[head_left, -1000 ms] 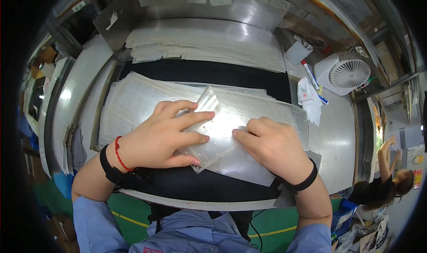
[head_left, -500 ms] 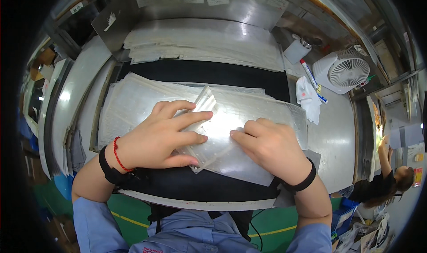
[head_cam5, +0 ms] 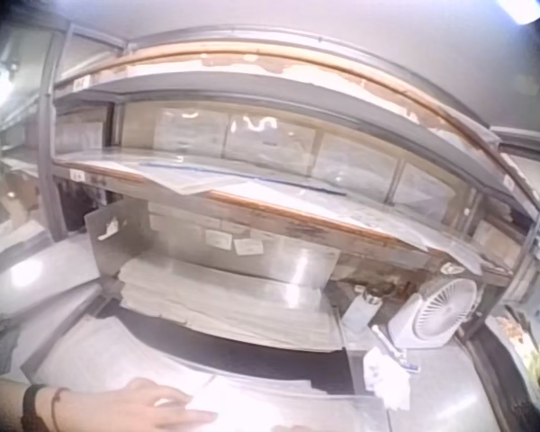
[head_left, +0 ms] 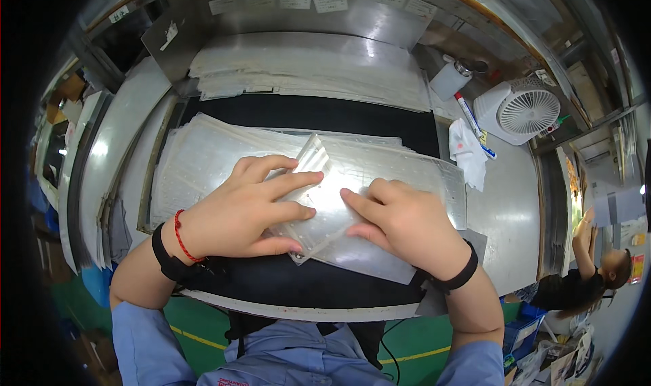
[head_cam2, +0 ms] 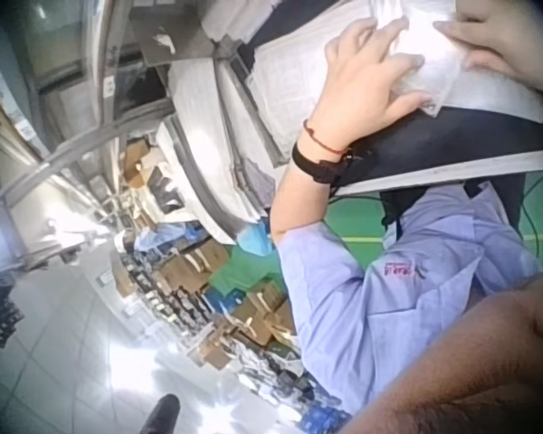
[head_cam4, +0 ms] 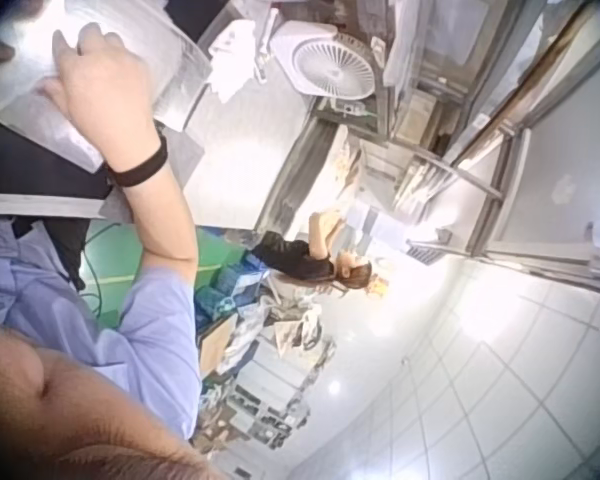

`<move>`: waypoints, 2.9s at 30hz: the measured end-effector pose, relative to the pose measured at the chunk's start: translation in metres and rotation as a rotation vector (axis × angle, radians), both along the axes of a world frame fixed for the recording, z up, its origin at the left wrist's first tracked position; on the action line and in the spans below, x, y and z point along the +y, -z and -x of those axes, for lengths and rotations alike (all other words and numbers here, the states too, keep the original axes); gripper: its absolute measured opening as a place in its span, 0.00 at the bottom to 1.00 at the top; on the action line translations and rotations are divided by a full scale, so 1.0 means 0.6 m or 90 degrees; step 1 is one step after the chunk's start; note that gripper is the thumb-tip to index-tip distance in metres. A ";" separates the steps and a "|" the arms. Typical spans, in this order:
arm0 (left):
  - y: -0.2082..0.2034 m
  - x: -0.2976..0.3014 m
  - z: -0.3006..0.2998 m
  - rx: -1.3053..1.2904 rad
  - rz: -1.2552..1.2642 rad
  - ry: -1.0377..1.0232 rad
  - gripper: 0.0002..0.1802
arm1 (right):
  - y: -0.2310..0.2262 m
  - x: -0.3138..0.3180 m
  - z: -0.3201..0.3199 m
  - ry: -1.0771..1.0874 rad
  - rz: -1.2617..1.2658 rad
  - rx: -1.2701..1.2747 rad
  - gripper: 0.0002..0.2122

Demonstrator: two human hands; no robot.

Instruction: Inspecting and sorting transparent keyboard membrane layers at an industrial workstation.

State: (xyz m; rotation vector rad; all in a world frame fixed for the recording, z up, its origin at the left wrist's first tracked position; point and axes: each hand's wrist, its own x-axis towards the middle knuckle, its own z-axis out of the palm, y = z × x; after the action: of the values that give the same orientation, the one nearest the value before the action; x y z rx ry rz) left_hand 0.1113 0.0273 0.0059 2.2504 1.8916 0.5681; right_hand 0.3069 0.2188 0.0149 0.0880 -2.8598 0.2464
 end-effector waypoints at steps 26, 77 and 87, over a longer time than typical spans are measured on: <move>-0.005 0.000 -0.003 0.002 0.026 -0.002 0.21 | 0.000 0.015 -0.006 -0.060 0.046 0.009 0.12; -0.002 -0.047 0.201 -0.710 0.099 -0.441 0.11 | 0.014 0.172 -0.079 0.224 0.383 0.092 0.06; 0.033 -0.055 0.260 -0.876 -0.115 -0.388 0.08 | 0.046 0.183 -0.081 0.245 0.620 0.283 0.17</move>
State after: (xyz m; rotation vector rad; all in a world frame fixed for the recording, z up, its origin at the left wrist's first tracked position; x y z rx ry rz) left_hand -0.0448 -0.0058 -0.0141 0.6738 1.5752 1.7695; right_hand 0.3558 0.3287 -0.0126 -0.5140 -1.9925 1.2839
